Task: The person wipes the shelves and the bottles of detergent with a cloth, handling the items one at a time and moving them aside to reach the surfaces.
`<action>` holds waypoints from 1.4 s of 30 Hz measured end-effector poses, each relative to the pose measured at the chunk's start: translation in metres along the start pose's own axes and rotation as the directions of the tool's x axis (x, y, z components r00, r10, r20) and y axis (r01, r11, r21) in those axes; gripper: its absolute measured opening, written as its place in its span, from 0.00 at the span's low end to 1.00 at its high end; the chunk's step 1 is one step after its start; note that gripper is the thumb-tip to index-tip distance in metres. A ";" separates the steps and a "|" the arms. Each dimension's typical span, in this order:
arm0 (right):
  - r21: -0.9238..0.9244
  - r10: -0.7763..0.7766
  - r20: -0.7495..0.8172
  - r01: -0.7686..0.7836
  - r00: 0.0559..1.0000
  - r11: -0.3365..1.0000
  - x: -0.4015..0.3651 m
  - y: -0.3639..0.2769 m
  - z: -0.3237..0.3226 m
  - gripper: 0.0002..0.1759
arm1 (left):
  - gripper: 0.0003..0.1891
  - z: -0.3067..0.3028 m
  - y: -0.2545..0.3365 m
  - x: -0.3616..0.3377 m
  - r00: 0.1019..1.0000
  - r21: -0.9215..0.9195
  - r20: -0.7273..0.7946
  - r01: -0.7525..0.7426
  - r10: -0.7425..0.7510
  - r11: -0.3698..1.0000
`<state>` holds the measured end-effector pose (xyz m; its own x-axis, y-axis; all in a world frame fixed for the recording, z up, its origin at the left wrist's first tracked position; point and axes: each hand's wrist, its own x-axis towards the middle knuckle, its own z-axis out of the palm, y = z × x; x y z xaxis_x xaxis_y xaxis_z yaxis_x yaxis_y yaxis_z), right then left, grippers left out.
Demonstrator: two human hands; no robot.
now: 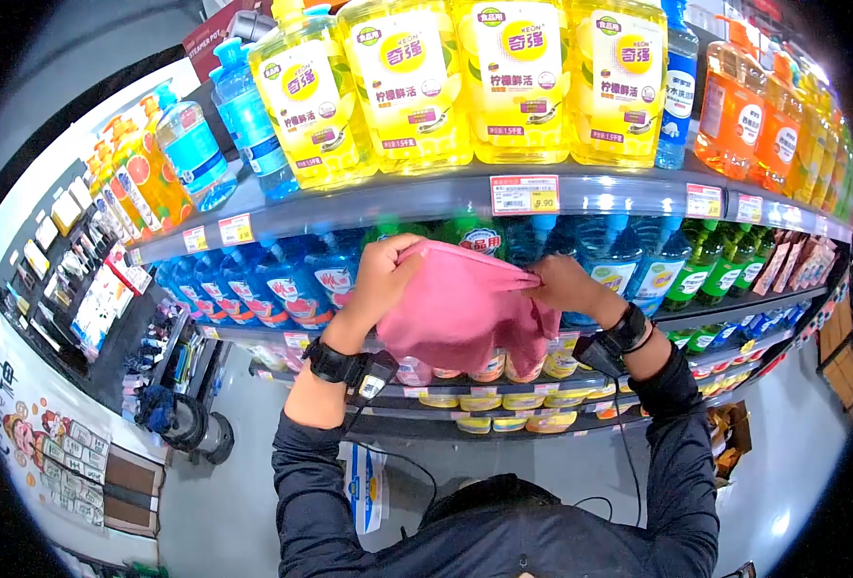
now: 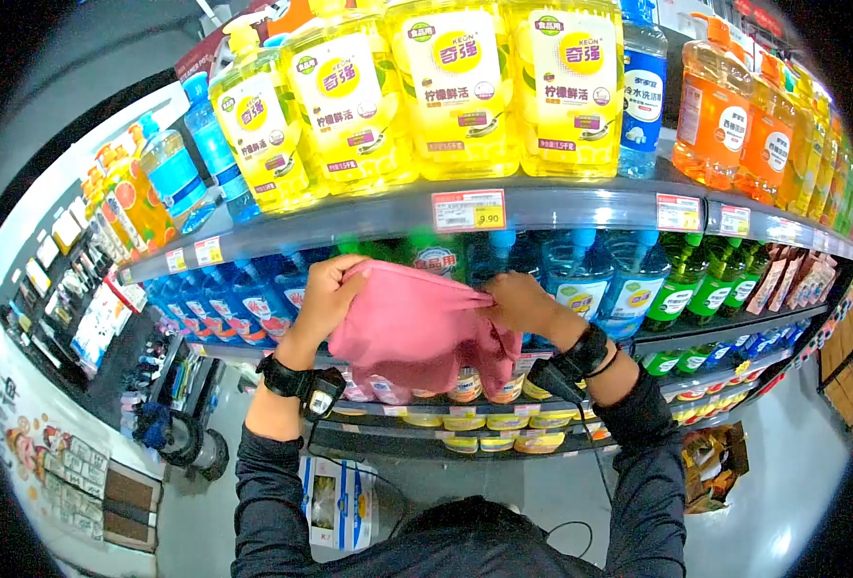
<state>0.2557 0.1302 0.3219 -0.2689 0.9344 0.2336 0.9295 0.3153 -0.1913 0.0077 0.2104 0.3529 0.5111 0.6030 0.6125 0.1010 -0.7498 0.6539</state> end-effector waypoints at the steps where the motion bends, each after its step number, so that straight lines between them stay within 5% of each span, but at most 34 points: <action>1: -0.003 0.002 -0.003 -0.002 1.000 1.000 0.001 0.006 0.005 0.18 | 0.08 -0.001 0.000 0.002 1.000 -0.002 0.000 -0.004 0.004 1.000; 3: 0.247 -0.189 -0.138 0.219 0.972 0.944 0.003 0.016 0.014 0.15 | 0.08 -0.004 0.003 0.005 0.998 -0.029 0.003 0.060 -0.059 0.998; 7: 0.519 -0.150 -0.162 0.213 0.975 0.828 -0.006 0.002 -0.001 0.12 | 0.08 -0.006 0.001 0.005 0.996 -0.134 -0.010 0.089 -0.091 0.987; 9: 0.757 0.192 0.168 -0.252 0.967 0.603 -0.016 -0.011 -0.020 0.11 | 0.08 -0.005 0.004 -0.003 0.987 -0.222 0.048 0.163 -0.156 0.961; 10: 0.757 0.201 0.158 -0.249 0.967 0.604 -0.016 -0.006 -0.012 0.11 | 0.09 -0.002 0.009 -0.010 0.985 -0.360 0.110 0.163 -0.132 0.918; 12: 0.871 0.171 -0.130 0.030 0.977 0.490 -0.014 0.006 0.009 0.11 | 0.11 0.002 0.029 -0.024 0.938 -0.377 0.311 0.270 -0.153 0.886; 13: 0.868 0.180 -0.144 0.037 0.973 0.495 -0.018 0.006 0.012 0.11 | 0.13 0.002 0.040 -0.033 0.889 -0.369 0.444 0.294 -0.111 0.882; 15: 0.995 0.238 -0.097 0.092 0.967 0.034 -0.023 -0.002 0.014 0.15 | 0.18 0.010 0.048 -0.043 0.722 -0.383 0.692 0.358 0.008 0.851; 16: 0.995 0.243 -0.103 0.097 0.965 0.037 -0.024 -0.005 0.015 0.15 | 0.18 0.016 0.044 -0.052 0.608 -0.435 0.790 0.460 0.082 0.774; 17: 0.994 0.269 -0.052 0.075 0.962 -0.073 -0.025 -0.007 0.016 0.13 | 0.21 0.018 0.043 -0.048 0.459 -0.344 0.876 0.384 0.146 0.857; 19: 0.956 0.298 0.061 0.030 0.953 -0.293 -0.027 -0.009 0.018 0.11 | 0.16 0.026 0.036 -0.055 0.592 -0.300 0.803 0.304 0.067 0.904; 21: 0.954 0.268 0.078 0.006 0.960 -0.300 -0.035 -0.017 0.009 0.13 | 0.12 0.031 0.025 -0.058 0.760 -0.345 0.626 0.470 -0.174 0.812; 23: 0.967 0.217 -0.166 0.116 0.962 0.226 -0.041 -0.021 0.002 0.14 | 0.10 0.041 0.002 -0.060 0.796 -0.395 0.563 0.497 -0.224 0.773; 24: 0.938 0.179 0.029 0.035 0.983 -0.344 -0.036 -0.019 0.008 0.15 | 0.10 0.048 -0.007 -0.062 0.851 -0.440 0.475 0.449 -0.223 0.778; 27: 0.943 0.164 -0.009 0.063 0.986 -0.328 -0.039 -0.029 0.006 0.16 | 0.13 0.059 -0.012 -0.066 0.895 -0.503 0.398 0.396 -0.200 0.769; 28: 0.873 0.153 0.094 -0.008 0.984 -0.488 -0.036 -0.029 0.008 0.18 | 0.14 0.067 -0.013 -0.069 0.907 -0.546 0.370 0.388 -0.202 0.742; 31: 0.899 0.156 -0.049 0.111 0.987 -0.423 -0.032 -0.033 0.028 0.17 | 0.17 0.086 0.004 -0.069 0.934 -0.560 0.252 0.354 -0.253 0.749; 33: 0.887 0.103 -0.046 0.088 0.994 -0.453 -0.032 -0.041 0.027 0.16 | 0.17 0.089 0.009 -0.064 0.975 -0.329 0.157 0.202 -0.157 0.923; 37: 0.958 0.223 -0.161 0.207 0.961 -0.198 -0.037 -0.047 0.028 0.12 | 0.11 0.085 -0.010 -0.071 0.970 -0.298 0.045 0.242 -0.240 0.923; 39: 0.951 0.204 -0.303 0.282 0.931 0.127 -0.040 -0.032 0.040 0.11 | 0.09 0.080 -0.018 -0.076 0.969 -0.310 0.052 0.246 -0.242 0.918; 42: 0.924 0.213 -0.324 0.260 0.922 0.281 -0.042 -0.024 0.053 0.10 | 0.12 0.080 -0.018 -0.084 0.940 -0.409 0.229 0.330 -0.255 0.851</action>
<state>0.2312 0.0924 0.2662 0.0317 0.8749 0.4833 -0.0414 0.4842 -0.8740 0.0314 0.1516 0.2538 0.6496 0.6953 0.3076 -0.0948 -0.3274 0.9401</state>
